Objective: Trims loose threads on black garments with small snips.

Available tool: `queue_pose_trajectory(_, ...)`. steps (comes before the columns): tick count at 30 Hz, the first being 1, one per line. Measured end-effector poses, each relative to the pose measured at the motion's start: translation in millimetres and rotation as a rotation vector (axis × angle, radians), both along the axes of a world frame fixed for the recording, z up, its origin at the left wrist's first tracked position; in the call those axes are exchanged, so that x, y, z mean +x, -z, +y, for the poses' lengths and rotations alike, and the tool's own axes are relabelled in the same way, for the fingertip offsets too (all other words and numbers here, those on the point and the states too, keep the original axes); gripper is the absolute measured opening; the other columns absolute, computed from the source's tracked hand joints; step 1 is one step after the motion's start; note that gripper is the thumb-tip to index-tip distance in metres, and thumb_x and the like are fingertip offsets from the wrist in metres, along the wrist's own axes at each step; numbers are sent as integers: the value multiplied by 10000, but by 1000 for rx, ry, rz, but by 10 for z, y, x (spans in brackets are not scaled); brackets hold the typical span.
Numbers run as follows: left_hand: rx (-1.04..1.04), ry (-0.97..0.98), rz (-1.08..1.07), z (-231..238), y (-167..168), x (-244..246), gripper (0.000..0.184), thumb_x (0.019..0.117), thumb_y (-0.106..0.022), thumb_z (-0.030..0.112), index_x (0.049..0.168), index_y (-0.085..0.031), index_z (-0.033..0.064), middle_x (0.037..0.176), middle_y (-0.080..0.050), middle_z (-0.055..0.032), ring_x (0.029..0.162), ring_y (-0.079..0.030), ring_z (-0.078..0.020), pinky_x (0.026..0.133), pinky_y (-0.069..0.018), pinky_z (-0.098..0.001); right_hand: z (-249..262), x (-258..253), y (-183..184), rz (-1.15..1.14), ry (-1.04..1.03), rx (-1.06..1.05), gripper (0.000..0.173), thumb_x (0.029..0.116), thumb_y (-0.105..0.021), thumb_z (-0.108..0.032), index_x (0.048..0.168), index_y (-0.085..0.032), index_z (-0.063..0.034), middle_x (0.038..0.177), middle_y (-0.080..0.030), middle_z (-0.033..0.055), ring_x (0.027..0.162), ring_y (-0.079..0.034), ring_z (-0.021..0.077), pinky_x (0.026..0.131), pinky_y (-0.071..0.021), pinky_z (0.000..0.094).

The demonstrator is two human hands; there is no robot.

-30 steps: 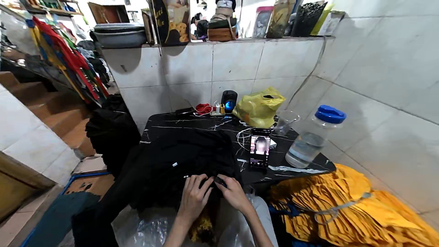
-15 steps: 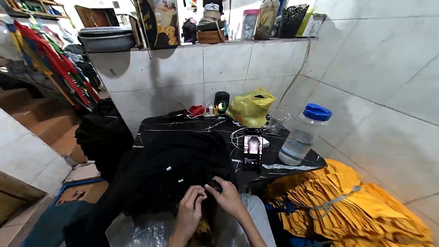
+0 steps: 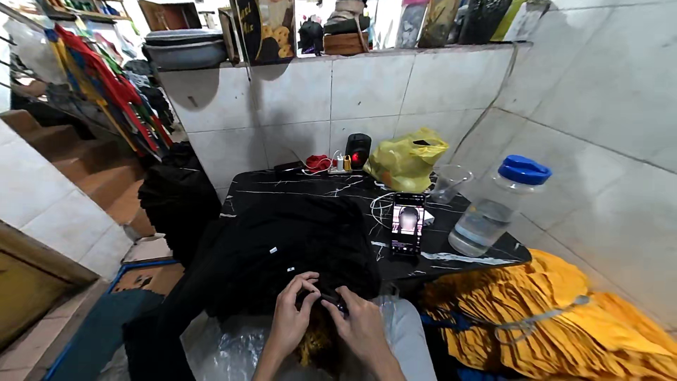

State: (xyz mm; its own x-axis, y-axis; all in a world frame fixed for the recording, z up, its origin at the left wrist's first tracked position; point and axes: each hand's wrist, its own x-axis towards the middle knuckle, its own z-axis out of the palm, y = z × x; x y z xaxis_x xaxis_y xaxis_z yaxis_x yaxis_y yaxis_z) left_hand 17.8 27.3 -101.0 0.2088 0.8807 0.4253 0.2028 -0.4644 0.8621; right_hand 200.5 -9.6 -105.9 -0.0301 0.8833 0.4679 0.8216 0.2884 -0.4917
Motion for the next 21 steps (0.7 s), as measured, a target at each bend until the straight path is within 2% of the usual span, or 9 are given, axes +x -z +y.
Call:
queue_pose_trajectory(4,-11,12,-40,14,4,-13,102,984,-645,104,996,-711,27,1311,-670,-111,1206,-658,-222,1017,-575,-366,87,-115,-12,78,50,-27,410,1036,-524,-463,1017,-757,-125,729,-703,28,624,-692,201,561,-575,430)
queue_pose_trajectory(6,-34,19,-104,1,-21,-35,93,983,-637,84,999,-695,13,1309,-663,-131,1194,-662,-256,1002,-584,-385,185,-89,-20,191,98,-43,448,1020,-548,-496,1062,-752,-99,717,-692,37,618,-675,207,579,-574,440)
queue_pose_trajectory(8,-87,44,-133,-51,-52,-71,67,977,-651,63,999,-688,13,1206,-693,-123,1066,-709,-259,915,-627,-389,309,2,7,366,65,-113,485,977,-617,-524,1163,-732,-90,781,-693,26,683,-658,173,661,-578,424)
queue_pose_trajectory(10,-172,173,-17,-154,-93,-126,69,942,-699,67,997,-726,35,1007,-745,-65,837,-735,-177,764,-644,-343,419,104,72,490,-23,-127,404,941,-693,-406,1179,-726,-81,904,-736,33,805,-695,134,769,-598,379)
queue_pose_trajectory(13,-263,453,347,-172,-126,-187,301,923,-745,111,1223,-741,136,1153,-737,-15,917,-722,-103,860,-611,-300,502,172,50,590,-103,-124,273,950,-714,-310,1094,-747,-80,925,-744,18,832,-697,74,787,-592,280)
queue_pose_trajectory(15,-149,283,407,-157,-85,-152,216,938,-732,167,1149,-774,179,1133,-748,40,974,-710,-50,914,-591,-270,525,168,23,625,-104,-122,238,960,-713,-313,1028,-758,-88,873,-732,2,767,-676,59,737,-580,254)
queue_pose_trajectory(17,38,26,367,-86,-28,-71,121,946,-724,186,1049,-778,151,1082,-749,36,990,-708,-50,907,-599,-261,537,149,2,688,-109,-142,224,967,-709,-295,986,-752,-76,824,-712,5,702,-657,69,682,-571,243)
queue_pose_trajectory(19,188,-172,418,2,12,39,204,935,-734,208,1119,-746,122,1134,-712,-24,970,-702,-98,846,-609,-267,534,125,-25,760,-123,-179,222,978,-695,-284,942,-733,-69,759,-672,8,642,-622,82,623,-542,241)
queue_pose_trajectory(21,290,-331,529,88,58,152,327,902,-760,332,1166,-724,143,1127,-679,-52,935,-681,-145,806,-598,-300,533,93,-51,805,-139,-207,221,987,-677,-266,902,-711,-66,722,-631,7,615,-587,88,594,-511,241)
